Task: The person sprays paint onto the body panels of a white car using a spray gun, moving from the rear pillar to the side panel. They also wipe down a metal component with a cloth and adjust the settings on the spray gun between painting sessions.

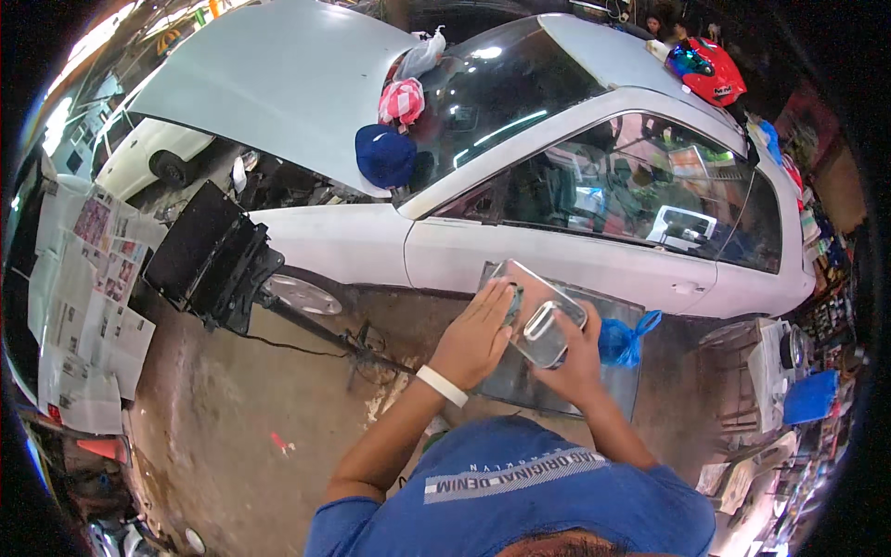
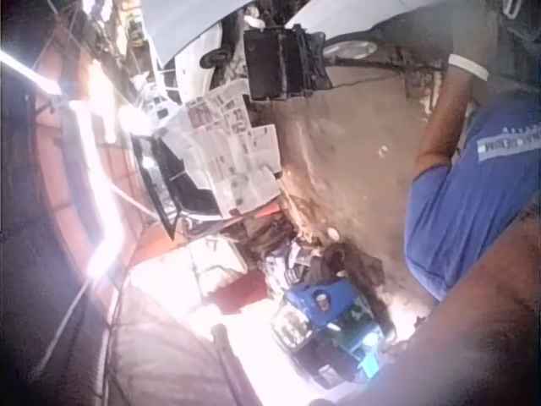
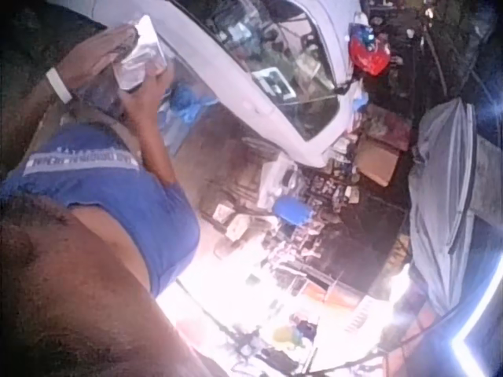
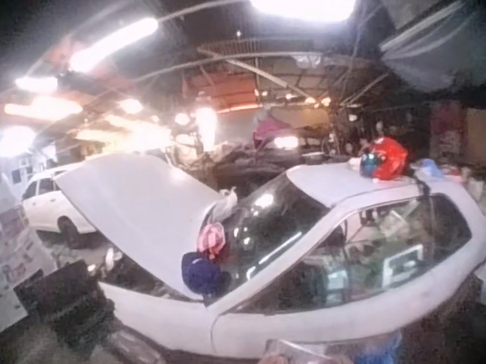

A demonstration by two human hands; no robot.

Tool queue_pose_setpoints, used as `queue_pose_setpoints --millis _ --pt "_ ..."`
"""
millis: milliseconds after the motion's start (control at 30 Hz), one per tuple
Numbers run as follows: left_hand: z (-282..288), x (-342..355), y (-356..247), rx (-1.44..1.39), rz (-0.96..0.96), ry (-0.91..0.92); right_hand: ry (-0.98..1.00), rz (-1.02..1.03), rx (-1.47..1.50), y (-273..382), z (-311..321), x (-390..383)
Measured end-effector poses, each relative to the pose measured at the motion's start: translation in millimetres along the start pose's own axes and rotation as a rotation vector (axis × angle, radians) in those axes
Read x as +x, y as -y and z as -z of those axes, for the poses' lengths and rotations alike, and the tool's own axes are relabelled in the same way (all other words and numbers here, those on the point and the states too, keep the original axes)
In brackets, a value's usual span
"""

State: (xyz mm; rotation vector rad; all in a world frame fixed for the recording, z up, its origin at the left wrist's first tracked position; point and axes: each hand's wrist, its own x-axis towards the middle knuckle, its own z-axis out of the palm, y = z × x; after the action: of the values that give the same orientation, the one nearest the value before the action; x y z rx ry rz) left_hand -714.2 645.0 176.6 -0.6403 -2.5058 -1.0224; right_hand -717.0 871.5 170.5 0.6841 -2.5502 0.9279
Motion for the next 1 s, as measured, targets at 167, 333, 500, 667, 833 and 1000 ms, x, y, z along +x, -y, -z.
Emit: queue_pose_setpoints --millis 167,333,500,667,833,1000 --pt "6 -5 29 -0.101 0.064 0.069 0.038 0.079 -0.002 14 -10 13" --pt "5 -12 7 -0.019 0.094 0.062 0.043 0.119 0.015 4 -3 3" --pt "4 -10 17 0.011 0.044 0.042 0.053 0.133 0.017 13 -1 14" --pt "2 -14 6 0.015 0.151 0.077 0.044 0.152 0.005 5 -4 7" --pt "-2 -10 11 0.003 0.077 0.066 0.011 0.114 0.032 2 -4 5" --pt "3 -20 9 -0.005 0.188 0.056 0.033 0.216 0.033 4 -7 10"
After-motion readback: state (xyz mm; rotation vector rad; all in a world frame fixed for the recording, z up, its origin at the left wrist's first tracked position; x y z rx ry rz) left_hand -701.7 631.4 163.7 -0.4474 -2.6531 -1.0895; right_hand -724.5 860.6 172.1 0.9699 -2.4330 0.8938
